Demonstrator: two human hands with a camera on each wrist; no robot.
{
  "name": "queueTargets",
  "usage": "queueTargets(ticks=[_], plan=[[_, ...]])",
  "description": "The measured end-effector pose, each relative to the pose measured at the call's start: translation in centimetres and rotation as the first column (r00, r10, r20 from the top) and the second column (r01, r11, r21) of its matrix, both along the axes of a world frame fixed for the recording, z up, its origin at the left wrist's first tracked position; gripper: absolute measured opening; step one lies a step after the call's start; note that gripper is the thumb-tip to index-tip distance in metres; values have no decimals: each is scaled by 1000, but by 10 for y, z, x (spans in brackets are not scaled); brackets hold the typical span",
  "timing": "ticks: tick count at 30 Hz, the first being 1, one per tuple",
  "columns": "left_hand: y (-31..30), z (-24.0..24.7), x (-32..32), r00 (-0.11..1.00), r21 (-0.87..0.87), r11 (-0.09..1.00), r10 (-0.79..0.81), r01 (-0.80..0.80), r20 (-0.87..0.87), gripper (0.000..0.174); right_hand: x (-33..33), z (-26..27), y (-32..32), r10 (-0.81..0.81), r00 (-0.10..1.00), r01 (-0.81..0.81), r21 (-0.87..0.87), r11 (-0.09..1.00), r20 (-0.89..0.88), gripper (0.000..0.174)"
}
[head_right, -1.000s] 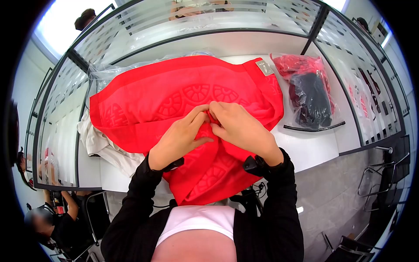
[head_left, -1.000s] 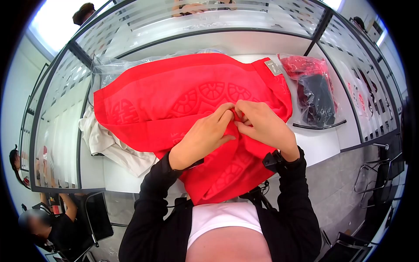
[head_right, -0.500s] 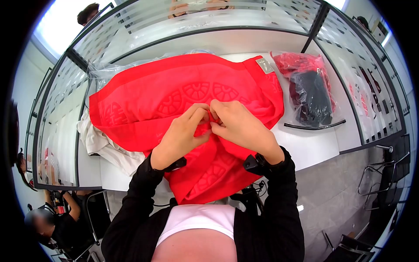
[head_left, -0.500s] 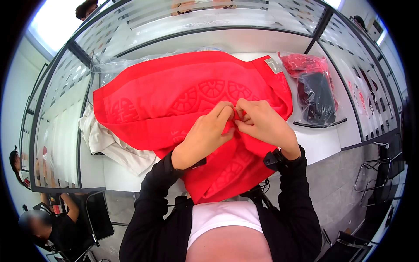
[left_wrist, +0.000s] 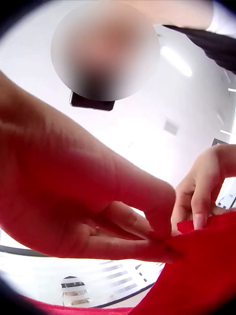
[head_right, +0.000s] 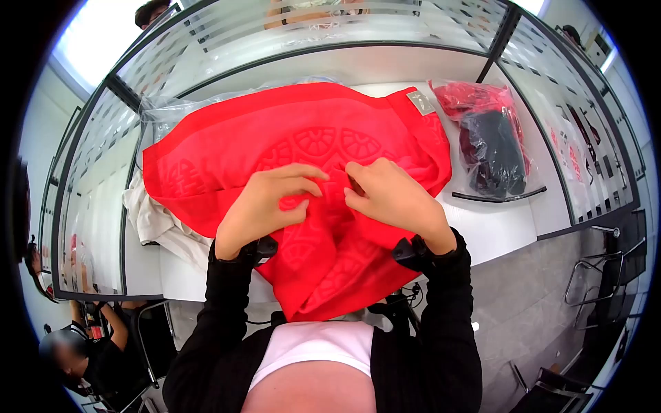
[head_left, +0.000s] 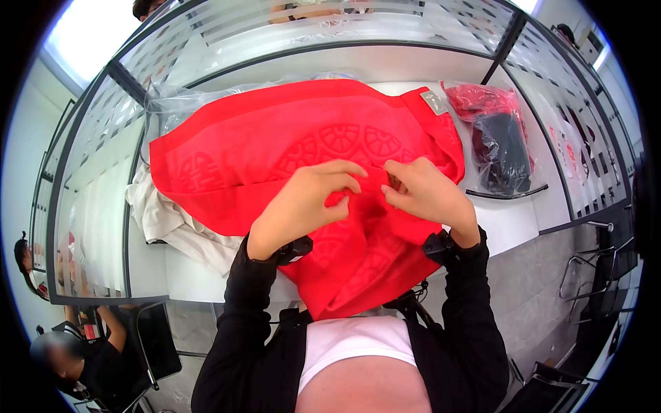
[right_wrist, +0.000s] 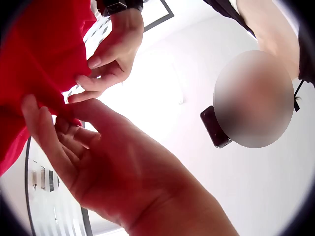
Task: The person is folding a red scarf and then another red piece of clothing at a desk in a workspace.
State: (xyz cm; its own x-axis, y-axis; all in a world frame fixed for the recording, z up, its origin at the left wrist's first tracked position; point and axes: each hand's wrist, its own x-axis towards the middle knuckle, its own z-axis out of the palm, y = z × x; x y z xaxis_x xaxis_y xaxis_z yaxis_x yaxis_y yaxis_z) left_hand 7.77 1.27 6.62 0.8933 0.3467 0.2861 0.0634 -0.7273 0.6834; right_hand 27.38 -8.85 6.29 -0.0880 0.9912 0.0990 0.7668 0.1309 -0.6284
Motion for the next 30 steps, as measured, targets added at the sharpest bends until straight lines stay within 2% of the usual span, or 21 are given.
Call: queueTargets(ticks=[3,4,8,11,14,20,23,26,29,30], plan=[[-1,4,-2,984,-1,989,-149,150,-93,25,-10,11,-3,14,999,-12,43,999,-44,18],[-1,-4,-1,987,51,986,-158,158,-10,24,-12,10,-2,16,998,-12,65,998,-59,18],[-1,-10,2,996,182,983,34,-18,-83,15,-18,-3,-8,44,996,-38,89,995,-72,17],[-3,-5,4,1000,287,958,10,-18,28,16,-22,-3,-16,35,999,-35,84,996,-5,15],[0,-5,14,923,364,930,-189,59,335,17,-28,-4,-23,-7,999,1,149,989,39,14],[-1,-7,6,977,194,976,-133,100,168,19,-32,-3,-29,-32,997,13,238,971,74,18],[2,-11,8,981,184,980,-111,81,157,20,-30,-6,-27,-17,998,-4,309,951,66,21],[5,-14,10,987,211,976,-81,50,139,20,-28,-8,-26,-56,992,26,255,967,111,30],[12,-8,7,984,188,981,25,-58,174,20,-27,-18,-28,-91,947,31,194,981,309,42],[16,-7,5,975,189,976,69,-110,211,21,-25,-24,-30,-100,930,69,102,992,354,48]])
